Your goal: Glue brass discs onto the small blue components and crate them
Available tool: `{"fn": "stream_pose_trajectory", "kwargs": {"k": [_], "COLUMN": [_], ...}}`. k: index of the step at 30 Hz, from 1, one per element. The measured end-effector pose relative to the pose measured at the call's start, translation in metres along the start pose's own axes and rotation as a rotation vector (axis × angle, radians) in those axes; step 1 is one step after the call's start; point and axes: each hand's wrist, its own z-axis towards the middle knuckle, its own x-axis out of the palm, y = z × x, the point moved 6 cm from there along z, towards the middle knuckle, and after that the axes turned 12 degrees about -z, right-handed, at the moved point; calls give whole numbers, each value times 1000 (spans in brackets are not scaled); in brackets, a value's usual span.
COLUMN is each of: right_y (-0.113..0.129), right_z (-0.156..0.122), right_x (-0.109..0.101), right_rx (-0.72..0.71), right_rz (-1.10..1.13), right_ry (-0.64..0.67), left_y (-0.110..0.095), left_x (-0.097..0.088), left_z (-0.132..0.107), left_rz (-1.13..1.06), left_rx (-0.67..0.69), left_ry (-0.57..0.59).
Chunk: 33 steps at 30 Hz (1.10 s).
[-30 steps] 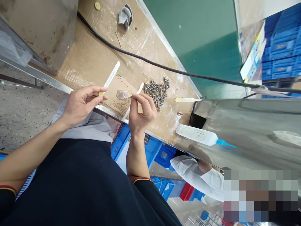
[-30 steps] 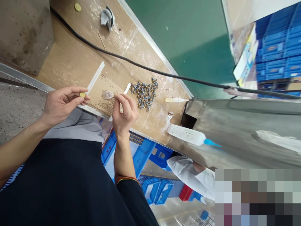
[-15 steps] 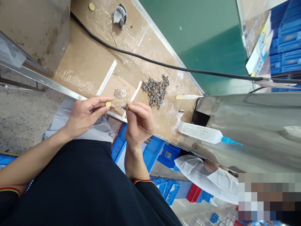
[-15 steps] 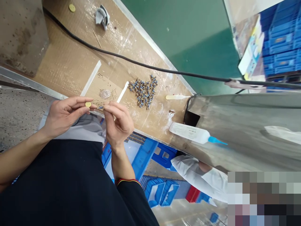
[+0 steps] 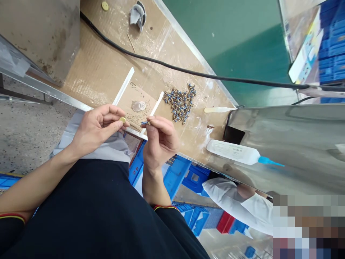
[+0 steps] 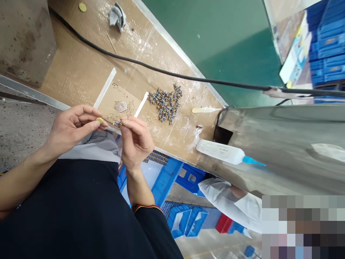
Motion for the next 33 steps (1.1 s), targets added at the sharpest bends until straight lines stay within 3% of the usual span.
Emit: {"fn": "stream_pose_trajectory", "kwargs": {"k": [8, 13, 18, 26, 33], "right_y": [-16, -16, -10, 15, 27], "right_z": [3, 0, -1, -3, -6], "right_x": [-4, -2, -3, -5, 3], "right_rx": [82, 109, 99, -103, -238], "right_rz": [184, 182, 130, -49, -109], "right_ry": [-45, -16, -10, 3, 24], "left_y": [-9, -7, -3, -4, -6], "left_x": [-13, -1, 5, 12, 16], "left_z": [3, 2, -3, -10, -16], "left_rz": [83, -17, -12, -13, 133], "left_rx": [117, 53, 15, -25, 42], "left_ry": [-23, 97, 80, 74, 128]}}
